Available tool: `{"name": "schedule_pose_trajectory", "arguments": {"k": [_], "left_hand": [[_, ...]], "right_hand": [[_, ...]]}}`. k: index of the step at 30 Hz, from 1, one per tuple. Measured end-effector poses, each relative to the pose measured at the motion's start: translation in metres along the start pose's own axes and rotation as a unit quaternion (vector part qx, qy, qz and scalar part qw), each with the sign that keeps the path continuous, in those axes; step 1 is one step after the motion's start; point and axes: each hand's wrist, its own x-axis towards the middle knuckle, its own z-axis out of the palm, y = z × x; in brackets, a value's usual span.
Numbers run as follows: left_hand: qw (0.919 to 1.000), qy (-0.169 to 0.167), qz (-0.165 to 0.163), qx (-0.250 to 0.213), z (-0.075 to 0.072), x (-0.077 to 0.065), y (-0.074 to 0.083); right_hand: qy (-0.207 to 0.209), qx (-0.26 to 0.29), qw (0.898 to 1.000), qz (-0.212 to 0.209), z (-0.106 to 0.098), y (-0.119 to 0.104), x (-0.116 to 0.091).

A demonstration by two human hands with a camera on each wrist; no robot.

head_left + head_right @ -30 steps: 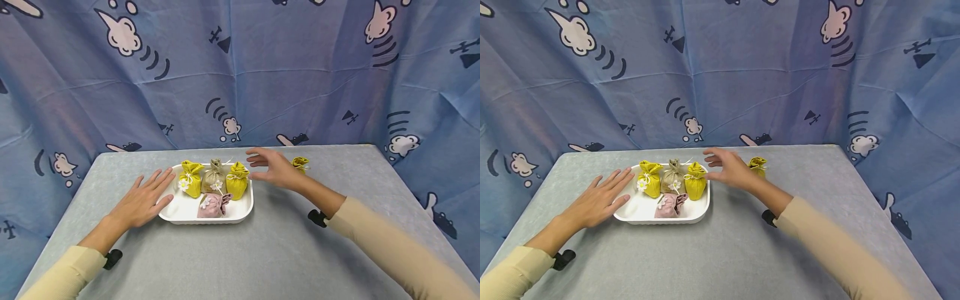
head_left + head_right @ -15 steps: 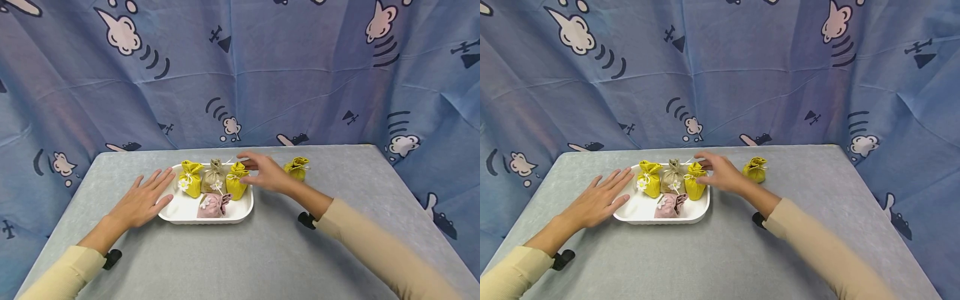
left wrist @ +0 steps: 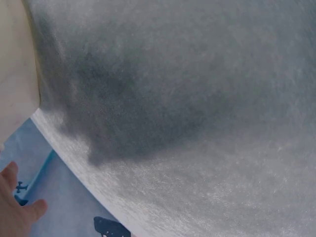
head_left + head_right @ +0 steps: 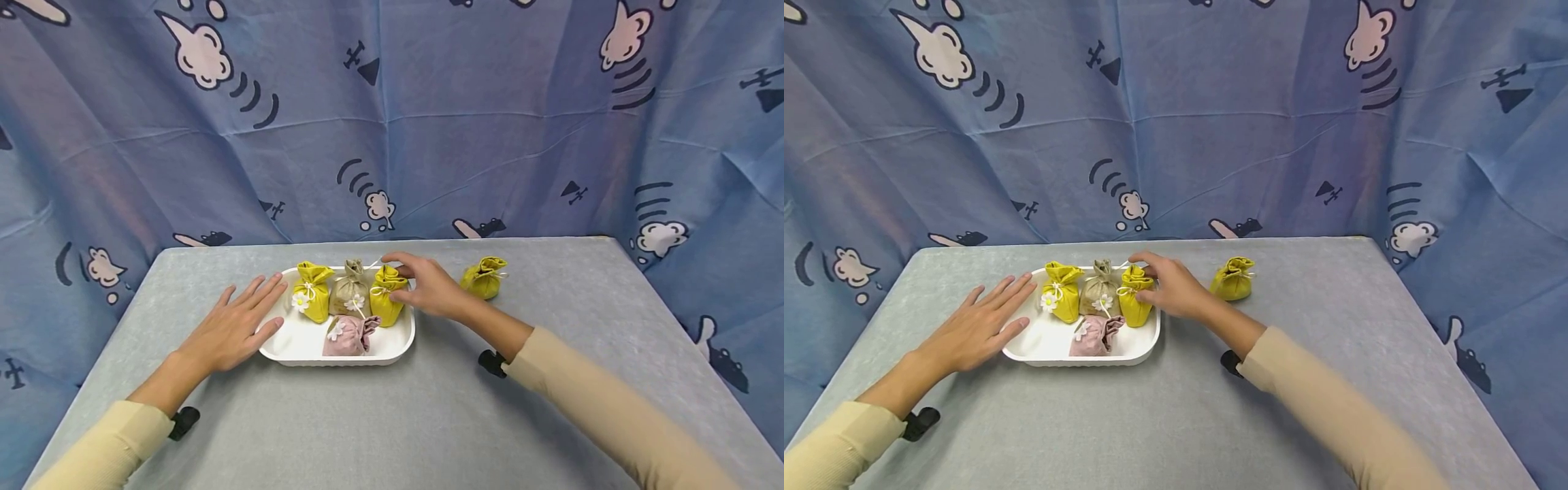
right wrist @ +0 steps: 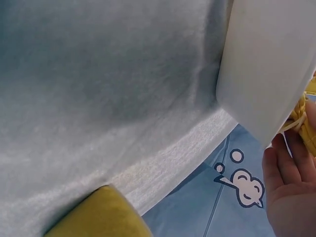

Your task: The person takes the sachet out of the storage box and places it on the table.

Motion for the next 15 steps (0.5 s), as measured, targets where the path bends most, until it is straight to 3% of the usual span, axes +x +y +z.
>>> {"name": "schedule_pose_trajectory", "arguments": {"k": [15], "left_hand": [[1.0, 0.003, 0.0, -0.001, -0.0003, -0.0001, 0.0011]], "right_hand": [[0.02, 0.021, 1.0, -0.003, 0.0064, -0.0034, 0.0004]]}}
